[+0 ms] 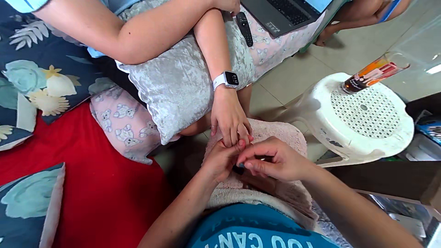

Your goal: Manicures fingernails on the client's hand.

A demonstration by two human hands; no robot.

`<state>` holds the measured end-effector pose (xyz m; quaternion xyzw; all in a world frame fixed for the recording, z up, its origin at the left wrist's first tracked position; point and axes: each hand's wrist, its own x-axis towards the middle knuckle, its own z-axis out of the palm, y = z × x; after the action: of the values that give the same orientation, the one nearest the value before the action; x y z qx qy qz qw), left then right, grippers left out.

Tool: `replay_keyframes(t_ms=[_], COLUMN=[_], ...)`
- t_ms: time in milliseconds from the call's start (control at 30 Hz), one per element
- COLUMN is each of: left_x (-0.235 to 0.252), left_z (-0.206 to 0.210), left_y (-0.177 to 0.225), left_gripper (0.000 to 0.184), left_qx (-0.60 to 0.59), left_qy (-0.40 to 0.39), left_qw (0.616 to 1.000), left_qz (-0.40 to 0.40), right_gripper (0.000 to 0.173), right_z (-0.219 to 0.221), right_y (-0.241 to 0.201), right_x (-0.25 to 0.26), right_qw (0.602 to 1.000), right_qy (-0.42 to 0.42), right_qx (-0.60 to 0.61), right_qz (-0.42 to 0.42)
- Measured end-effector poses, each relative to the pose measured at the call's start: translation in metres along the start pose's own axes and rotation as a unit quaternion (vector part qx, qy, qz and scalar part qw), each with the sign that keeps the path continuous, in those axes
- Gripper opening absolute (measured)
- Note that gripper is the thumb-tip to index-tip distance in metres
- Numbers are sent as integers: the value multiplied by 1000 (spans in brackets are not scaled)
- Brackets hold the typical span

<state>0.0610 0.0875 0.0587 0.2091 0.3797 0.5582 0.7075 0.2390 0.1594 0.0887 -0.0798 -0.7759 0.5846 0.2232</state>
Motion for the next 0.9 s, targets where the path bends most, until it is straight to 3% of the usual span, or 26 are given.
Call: replay_keyframes(t_ms=[100,333,900], left_x=[3,5,3], left_z=[-1,0,4], left_y=[1,-1,1], left_gripper=[13,13,10], left_qx=[-10,-64,-56], left_qy=[-6,-7,24], left_qw=[1000,998,998], left_qz=[-17,-25,-26], right_gripper=[21,17,19], right_z=[-28,-47,-37], right_y=[-5,-28,-37], right_x=[-12,3,10], right_qw=[994,970,959], right_qy=[-52,-11,-18], right_qx=[-12,-99,-189], right_qz=[99,222,211])
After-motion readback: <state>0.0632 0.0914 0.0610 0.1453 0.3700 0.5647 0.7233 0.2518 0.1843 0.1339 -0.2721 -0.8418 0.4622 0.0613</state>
